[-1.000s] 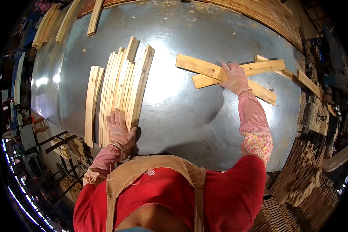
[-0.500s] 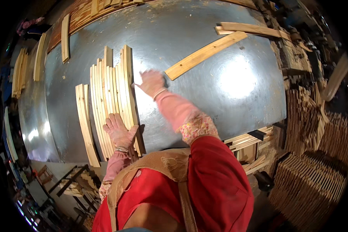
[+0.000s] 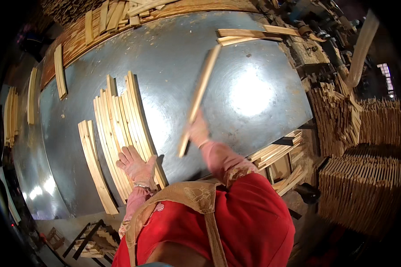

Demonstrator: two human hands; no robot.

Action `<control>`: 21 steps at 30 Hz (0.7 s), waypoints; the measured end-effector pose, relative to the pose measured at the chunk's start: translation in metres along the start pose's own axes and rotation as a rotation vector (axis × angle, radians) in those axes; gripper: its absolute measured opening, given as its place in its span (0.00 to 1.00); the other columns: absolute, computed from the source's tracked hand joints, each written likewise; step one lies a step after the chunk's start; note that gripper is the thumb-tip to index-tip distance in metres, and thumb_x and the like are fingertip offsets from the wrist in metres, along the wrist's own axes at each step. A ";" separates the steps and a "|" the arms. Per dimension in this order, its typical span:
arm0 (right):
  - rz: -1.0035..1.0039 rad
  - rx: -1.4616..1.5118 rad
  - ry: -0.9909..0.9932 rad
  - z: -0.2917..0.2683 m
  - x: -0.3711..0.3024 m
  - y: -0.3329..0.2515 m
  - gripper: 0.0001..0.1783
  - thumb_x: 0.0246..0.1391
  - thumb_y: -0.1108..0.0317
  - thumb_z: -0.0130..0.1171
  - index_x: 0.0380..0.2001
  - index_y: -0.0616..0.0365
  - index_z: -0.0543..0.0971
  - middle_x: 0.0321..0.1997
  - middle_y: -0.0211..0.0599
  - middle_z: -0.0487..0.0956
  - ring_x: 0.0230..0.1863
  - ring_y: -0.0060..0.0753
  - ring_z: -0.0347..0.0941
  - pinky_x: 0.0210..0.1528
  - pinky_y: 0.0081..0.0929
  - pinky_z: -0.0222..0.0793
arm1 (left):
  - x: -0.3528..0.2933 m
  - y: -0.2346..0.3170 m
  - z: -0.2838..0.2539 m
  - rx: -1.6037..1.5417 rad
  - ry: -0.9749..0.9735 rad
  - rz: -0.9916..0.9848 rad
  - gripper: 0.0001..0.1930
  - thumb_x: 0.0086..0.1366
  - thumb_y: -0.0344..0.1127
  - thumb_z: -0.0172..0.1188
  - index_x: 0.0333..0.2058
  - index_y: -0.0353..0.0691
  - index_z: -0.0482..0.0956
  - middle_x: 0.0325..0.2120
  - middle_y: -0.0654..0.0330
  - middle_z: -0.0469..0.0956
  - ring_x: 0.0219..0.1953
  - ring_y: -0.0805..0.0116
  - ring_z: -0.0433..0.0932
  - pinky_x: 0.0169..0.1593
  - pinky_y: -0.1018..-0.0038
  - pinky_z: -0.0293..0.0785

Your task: The person sorts and stacks thin wooden slats on a large, round metal table. They pick up individual pieces from a pile, align them, and place them into a neat stack, occasionally moving the stack to a different position on the table.

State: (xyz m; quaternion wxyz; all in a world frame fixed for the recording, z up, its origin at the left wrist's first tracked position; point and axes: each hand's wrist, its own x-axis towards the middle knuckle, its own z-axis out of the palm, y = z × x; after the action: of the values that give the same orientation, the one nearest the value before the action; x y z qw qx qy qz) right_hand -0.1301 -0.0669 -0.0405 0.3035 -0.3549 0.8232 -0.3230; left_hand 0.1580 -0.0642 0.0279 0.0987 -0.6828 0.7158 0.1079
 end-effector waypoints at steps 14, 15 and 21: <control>-0.481 -0.266 -0.305 -0.059 0.211 -0.042 0.43 0.69 0.45 0.58 0.76 0.62 0.65 0.78 0.58 0.68 0.76 0.59 0.65 0.78 0.47 0.61 | 0.003 -0.019 0.038 0.022 0.139 0.038 0.59 0.57 0.67 0.67 0.74 0.26 0.58 0.78 0.36 0.54 0.80 0.32 0.48 0.81 0.36 0.33; -0.547 -0.204 -0.091 -0.070 0.277 -0.026 0.43 0.67 0.43 0.58 0.74 0.63 0.68 0.74 0.57 0.72 0.74 0.61 0.67 0.76 0.48 0.62 | 0.006 -0.025 0.047 0.034 0.178 0.085 0.59 0.58 0.67 0.67 0.75 0.26 0.57 0.78 0.36 0.54 0.80 0.32 0.47 0.81 0.36 0.33; -0.302 -0.861 0.187 -0.219 0.483 -0.085 0.42 0.68 0.34 0.52 0.77 0.42 0.66 0.79 0.41 0.68 0.79 0.50 0.62 0.77 0.62 0.54 | 0.006 -0.023 0.041 0.052 0.077 0.033 0.56 0.64 0.67 0.59 0.75 0.27 0.54 0.77 0.29 0.52 0.79 0.27 0.47 0.80 0.34 0.36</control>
State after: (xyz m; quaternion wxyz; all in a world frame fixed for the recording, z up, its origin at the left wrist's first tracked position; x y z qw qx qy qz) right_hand -0.5289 -0.4205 0.0251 0.0027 -0.5338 0.8453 -0.0229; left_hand 0.1804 -0.0594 -0.0138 0.0871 -0.6717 0.7328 0.0647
